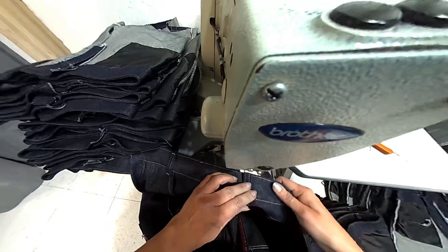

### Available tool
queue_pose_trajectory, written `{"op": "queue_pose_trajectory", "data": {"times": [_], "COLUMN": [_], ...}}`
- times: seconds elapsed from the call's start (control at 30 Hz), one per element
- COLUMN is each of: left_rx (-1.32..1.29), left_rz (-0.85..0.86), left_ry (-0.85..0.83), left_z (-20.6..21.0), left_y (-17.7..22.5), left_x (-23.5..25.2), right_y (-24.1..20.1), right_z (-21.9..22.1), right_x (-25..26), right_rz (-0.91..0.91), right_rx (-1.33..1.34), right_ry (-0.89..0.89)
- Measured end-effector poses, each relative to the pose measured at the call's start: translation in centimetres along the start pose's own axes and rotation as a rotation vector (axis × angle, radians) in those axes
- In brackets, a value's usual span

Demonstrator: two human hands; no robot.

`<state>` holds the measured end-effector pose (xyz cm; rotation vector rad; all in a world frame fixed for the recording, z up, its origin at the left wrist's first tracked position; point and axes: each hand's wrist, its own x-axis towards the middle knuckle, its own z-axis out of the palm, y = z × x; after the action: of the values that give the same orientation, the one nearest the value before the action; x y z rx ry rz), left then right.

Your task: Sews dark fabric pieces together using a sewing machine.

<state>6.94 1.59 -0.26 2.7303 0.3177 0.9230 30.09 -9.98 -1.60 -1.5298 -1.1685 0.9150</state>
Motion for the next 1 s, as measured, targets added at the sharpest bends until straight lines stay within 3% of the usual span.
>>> {"op": "queue_pose_trajectory", "data": {"times": [0.1, 0.2, 0.5, 0.77, 0.9, 1.0], "left_rx": [-0.012, 0.058, 0.041, -0.214, -0.486, -0.45], "left_rz": [-0.081, -0.12, -0.142, -0.091, -0.167, -0.277], "left_ry": [0.014, 0.051, 0.135, 0.075, 0.104, 0.186], "left_z": [0.2, 0.9, 1.5, 0.1, -1.6, -2.7], "left_y": [0.6, 1.4, 1.8, 0.0, -1.5, -2.7], "left_x": [0.8, 1.2, 0.4, 0.1, -0.1, -0.9], "right_y": [-1.9, -2.2, -1.2, -0.2, -0.4, -0.4], "right_z": [0.2, -0.3, -0.4, -1.7, -2.4, -2.6], "right_x": [1.1, 2.1, 2.4, 1.7, 1.4, 1.0], "right_rz": [0.142, 0.197, 0.088, -0.104, -0.112, -0.111], "right_rx": [0.227, 0.242, 0.095, -0.171, -0.255, -0.233], "right_ry": [0.046, 0.048, 0.023, -0.032, -0.027, -0.04]}}
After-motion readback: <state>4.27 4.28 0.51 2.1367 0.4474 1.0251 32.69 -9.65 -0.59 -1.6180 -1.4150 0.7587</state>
